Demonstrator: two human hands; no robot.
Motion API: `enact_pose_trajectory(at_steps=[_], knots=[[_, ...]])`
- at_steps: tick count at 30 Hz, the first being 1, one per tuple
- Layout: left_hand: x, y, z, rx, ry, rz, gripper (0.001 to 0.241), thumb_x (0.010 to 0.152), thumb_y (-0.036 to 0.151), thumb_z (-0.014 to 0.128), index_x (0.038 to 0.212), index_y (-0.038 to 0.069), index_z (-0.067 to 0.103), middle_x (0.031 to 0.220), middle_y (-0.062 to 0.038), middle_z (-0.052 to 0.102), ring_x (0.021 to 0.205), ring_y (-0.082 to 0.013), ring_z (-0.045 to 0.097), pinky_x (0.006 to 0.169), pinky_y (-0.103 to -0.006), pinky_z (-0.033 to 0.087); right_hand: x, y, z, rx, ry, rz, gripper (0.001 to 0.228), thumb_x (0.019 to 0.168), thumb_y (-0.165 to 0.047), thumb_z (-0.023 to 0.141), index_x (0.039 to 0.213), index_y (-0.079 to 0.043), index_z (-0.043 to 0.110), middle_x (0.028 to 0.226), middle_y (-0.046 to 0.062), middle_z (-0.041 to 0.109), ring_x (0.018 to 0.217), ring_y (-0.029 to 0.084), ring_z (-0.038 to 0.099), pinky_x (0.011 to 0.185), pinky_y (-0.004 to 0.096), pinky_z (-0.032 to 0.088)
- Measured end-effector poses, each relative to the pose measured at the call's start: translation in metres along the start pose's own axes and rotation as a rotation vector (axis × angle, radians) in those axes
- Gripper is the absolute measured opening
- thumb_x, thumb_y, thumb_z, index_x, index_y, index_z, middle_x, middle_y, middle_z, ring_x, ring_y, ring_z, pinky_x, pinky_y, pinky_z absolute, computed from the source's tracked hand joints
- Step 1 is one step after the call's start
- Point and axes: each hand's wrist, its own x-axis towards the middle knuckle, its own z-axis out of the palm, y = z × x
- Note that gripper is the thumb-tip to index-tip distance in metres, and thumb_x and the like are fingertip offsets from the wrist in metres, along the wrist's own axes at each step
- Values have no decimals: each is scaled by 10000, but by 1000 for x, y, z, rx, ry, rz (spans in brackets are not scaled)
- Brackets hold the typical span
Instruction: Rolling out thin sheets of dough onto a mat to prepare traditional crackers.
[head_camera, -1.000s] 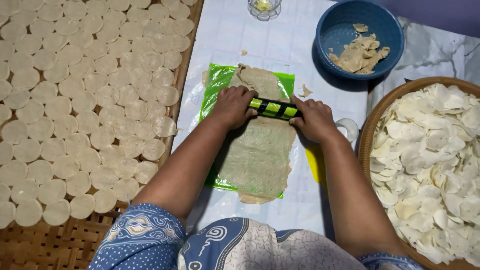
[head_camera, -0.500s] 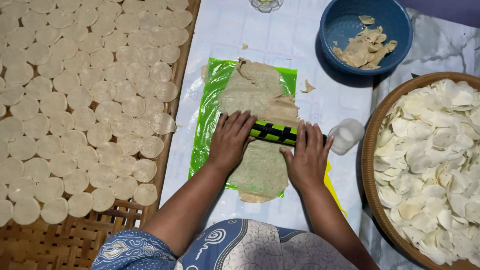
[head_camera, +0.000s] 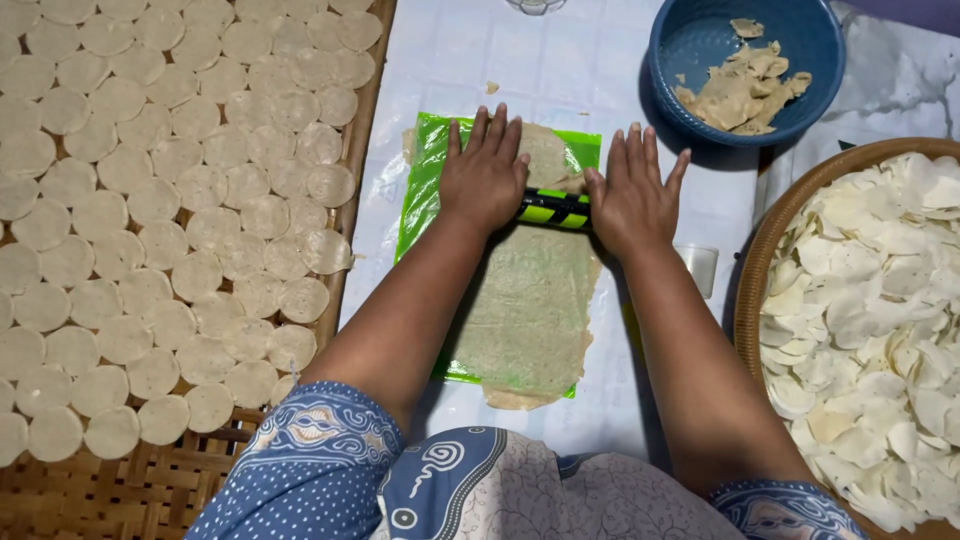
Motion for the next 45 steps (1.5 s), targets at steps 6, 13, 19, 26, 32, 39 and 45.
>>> enact_pose_trajectory(at_steps=[6,13,19,26,32,39,45], knots=[[-30,9,-8,38,69,-5,607,1057,388,318,1593,102,325,1694,-112,195,1574,-283,135,1252,-561,37,-25,-6,1,-12,64,-8,763,1064,-553,268,1612,-24,238,1715,185,124,1591,287,22,1201,601,-120],[-119,12,-1,-20,157,72,598,1082,371,401,1598,75,348,1702,-145,235,1579,-326,172,1270,-537,95,-113,-14,29,51,109,-8,837,1035,-526,434,1606,56,247,1707,220,159,1598,313,59,1245,587,-48],[-89,10,-10,-90,156,54,589,1082,374,408,1596,88,366,1698,-134,259,1583,-332,186,1274,-507,131,-81,-19,16,80,147,-18,869,1007,-517,482,1586,91,259,1682,253,207,1579,337,99,1236,580,-21],[4,-2,-8,19,16,-42,592,1069,361,343,1605,116,288,1702,-125,172,1579,-303,97,1265,-536,32,5,-17,-2,39,18,40,728,1063,-534,268,1628,-78,243,1711,136,167,1590,253,56,1228,591,-77],[-6,3,-19,33,41,-73,639,1031,333,362,1619,102,270,1712,-123,124,1583,-297,51,1242,-580,-41,4,-20,0,30,48,22,716,1050,-532,263,1632,-116,235,1716,126,90,1574,246,-10,1192,616,-84],[-80,11,-18,42,52,-56,583,1064,328,343,1609,125,298,1719,-111,149,1590,-314,71,1256,-580,3,-69,-28,11,21,89,-19,668,1072,-462,424,1609,-79,313,1723,142,192,1598,279,118,1233,638,9],[-142,17,-20,-92,68,-10,631,1010,259,440,1608,124,292,1698,-130,166,1565,-313,104,1249,-544,50,-129,-22,17,132,131,-138,738,1002,-354,542,1591,26,315,1661,209,268,1562,320,182,1239,588,60]])
